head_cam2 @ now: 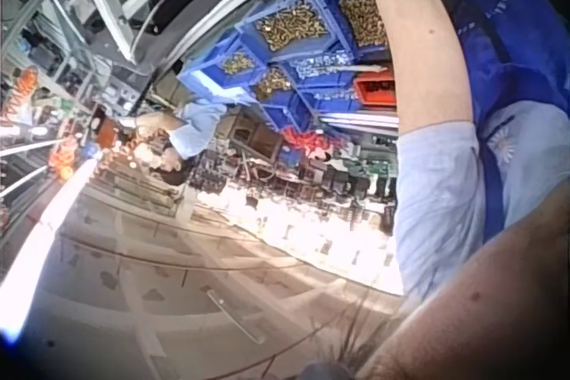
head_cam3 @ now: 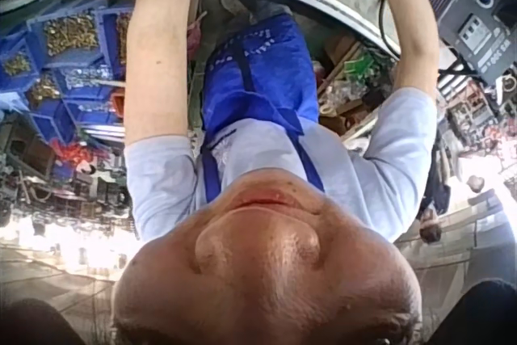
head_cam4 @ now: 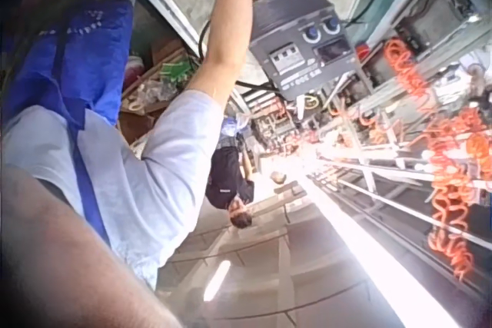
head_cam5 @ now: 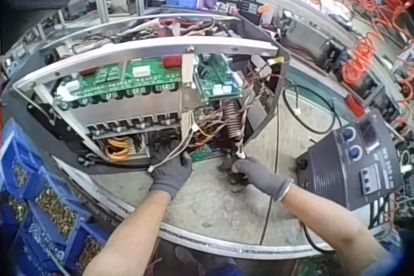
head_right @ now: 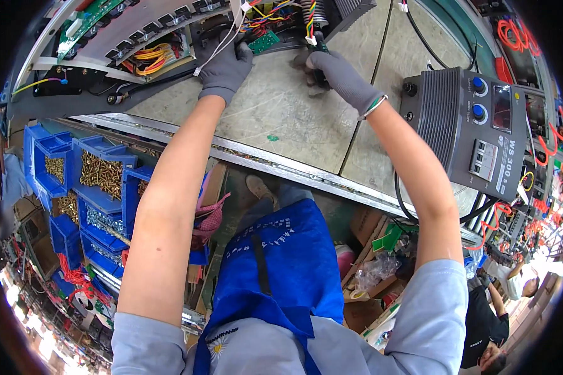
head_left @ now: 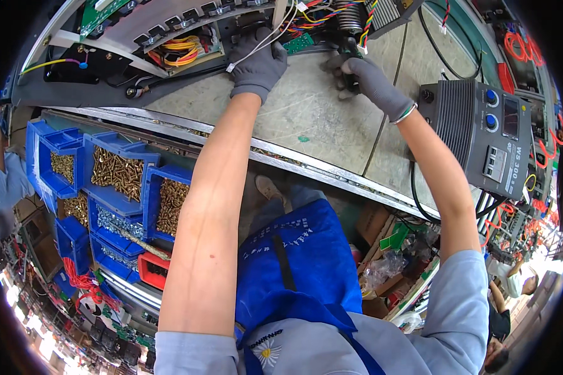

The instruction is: The person assembles electronic components on a workbench, organizing wires and securing parts. They use pliers to strip and cut wires, connect them to a circuit board, and use a pneumatic screwdriver to fasten components. The task involves handling various electronic parts and tools in a workshop setting.

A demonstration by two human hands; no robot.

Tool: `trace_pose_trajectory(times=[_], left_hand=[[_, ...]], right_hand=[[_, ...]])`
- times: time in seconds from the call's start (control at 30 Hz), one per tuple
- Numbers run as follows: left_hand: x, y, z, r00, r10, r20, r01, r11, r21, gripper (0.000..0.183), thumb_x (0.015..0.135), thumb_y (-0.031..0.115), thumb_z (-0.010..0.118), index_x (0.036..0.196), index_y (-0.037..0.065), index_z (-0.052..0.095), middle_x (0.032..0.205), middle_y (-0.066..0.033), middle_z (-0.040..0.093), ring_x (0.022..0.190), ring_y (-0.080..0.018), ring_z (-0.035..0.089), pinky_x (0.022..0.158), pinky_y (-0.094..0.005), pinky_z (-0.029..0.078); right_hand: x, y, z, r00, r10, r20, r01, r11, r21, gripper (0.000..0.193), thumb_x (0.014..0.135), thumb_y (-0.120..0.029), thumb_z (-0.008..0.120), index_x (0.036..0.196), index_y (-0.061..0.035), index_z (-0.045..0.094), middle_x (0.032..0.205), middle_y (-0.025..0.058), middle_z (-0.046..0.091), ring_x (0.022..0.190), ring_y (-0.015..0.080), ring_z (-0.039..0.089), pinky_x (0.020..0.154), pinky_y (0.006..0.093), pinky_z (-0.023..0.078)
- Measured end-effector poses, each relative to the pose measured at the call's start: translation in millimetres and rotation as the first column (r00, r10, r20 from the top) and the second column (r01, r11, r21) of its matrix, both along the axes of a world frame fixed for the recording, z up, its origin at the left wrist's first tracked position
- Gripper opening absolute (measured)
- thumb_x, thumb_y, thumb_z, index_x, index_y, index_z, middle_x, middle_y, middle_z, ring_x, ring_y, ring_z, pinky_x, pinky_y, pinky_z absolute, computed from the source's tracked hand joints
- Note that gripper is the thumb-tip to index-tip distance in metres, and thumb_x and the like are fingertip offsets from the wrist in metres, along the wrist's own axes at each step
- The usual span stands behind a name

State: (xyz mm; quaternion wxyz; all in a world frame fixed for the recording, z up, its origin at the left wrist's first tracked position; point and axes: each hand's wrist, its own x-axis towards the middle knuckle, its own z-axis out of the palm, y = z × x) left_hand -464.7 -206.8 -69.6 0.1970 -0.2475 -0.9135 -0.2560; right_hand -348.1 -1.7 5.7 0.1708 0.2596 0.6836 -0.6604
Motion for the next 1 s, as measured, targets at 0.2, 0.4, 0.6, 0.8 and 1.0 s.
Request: trace_pose_trajectory(times=[0.2, 0.4, 0.6, 0.8, 1.0], left_hand=[[-3, -4, -1, 0.999, 0.027, -0.031, -0.026, 1.0, 0.007, 0.026, 0.071, 0.03, 0.057, 0.09, 0.012, 0.053, 0.083, -0.013, 0.057, 0.076, -0.0311, 0.059, 0.062, -0.0462, 0.048], [-1, -6, 1, 0.999, 0.022, 0.029, -0.023, 0.999, 0.034, 0.025, 0.072, 0.029, 0.058, 0.089, 0.012, 0.053, 0.082, -0.0141, 0.057, 0.075, -0.0308, 0.059, 0.06, -0.0452, 0.049], [-1, -4, 3, 1.0, -0.011, 0.021, 0.009, 0.995, 0.097, 0.026, 0.073, 0.028, 0.058, 0.093, 0.012, 0.054, 0.085, -0.0134, 0.058, 0.078, -0.0319, 0.059, 0.065, -0.0446, 0.048], [-2, -6, 2, 1.0, 0.015, -0.013, -0.014, 0.998, 0.056, 0.024, 0.073, 0.028, 0.059, 0.09, 0.011, 0.054, 0.083, -0.0137, 0.058, 0.077, -0.032, 0.059, 0.064, -0.0448, 0.049], [0, -5, 4, 0.998, 0.004, -0.065, 0.003, 0.995, 0.1, 0.023, 0.073, 0.028, 0.057, 0.088, 0.012, 0.054, 0.079, -0.014, 0.057, 0.073, -0.0321, 0.059, 0.061, -0.0455, 0.049]], right_hand=[[-9, -2, 4, 0.996, 0.075, 0.043, -0.075, 0.997, -0.005, 0.026, 0.084, -0.028, 0.052, 0.094, -0.0042, 0.055, 0.088, 0.0055, 0.059, 0.072, 0.0141, 0.061, 0.068, 0.0332, 0.055], [1, -15, 12, 0.998, 0.049, 0.037, -0.042, 0.986, -0.162, 0.041, 0.088, -0.015, 0.044, 0.127, -0.0038, 0.05, 0.114, 0.0064, 0.057, 0.097, 0.018, 0.056, 0.084, 0.0391, 0.051], [10, -7, 4, 1.0, 0.019, 0.025, -0.015, 0.987, -0.163, 0.04, 0.085, -0.013, 0.047, 0.123, -0.0006, 0.051, 0.116, 0.0072, 0.055, 0.092, 0.0174, 0.056, 0.08, 0.0355, 0.054], [11, -25, 8, 0.999, -0.01, -0.053, -0.003, 0.973, -0.229, 0.049, 0.082, -0.017, 0.048, 0.127, 0.0008, 0.046, 0.116, 0.0083, 0.056, 0.096, 0.0182, 0.056, 0.082, 0.0385, 0.05], [11, -5, 6, 0.998, 0.061, 0.011, -0.059, 0.989, -0.134, 0.045, 0.081, -0.017, 0.048, 0.121, 0.0012, 0.051, 0.103, 0.005, 0.055, 0.076, 0.0122, 0.051, 0.06, 0.0295, 0.047]])
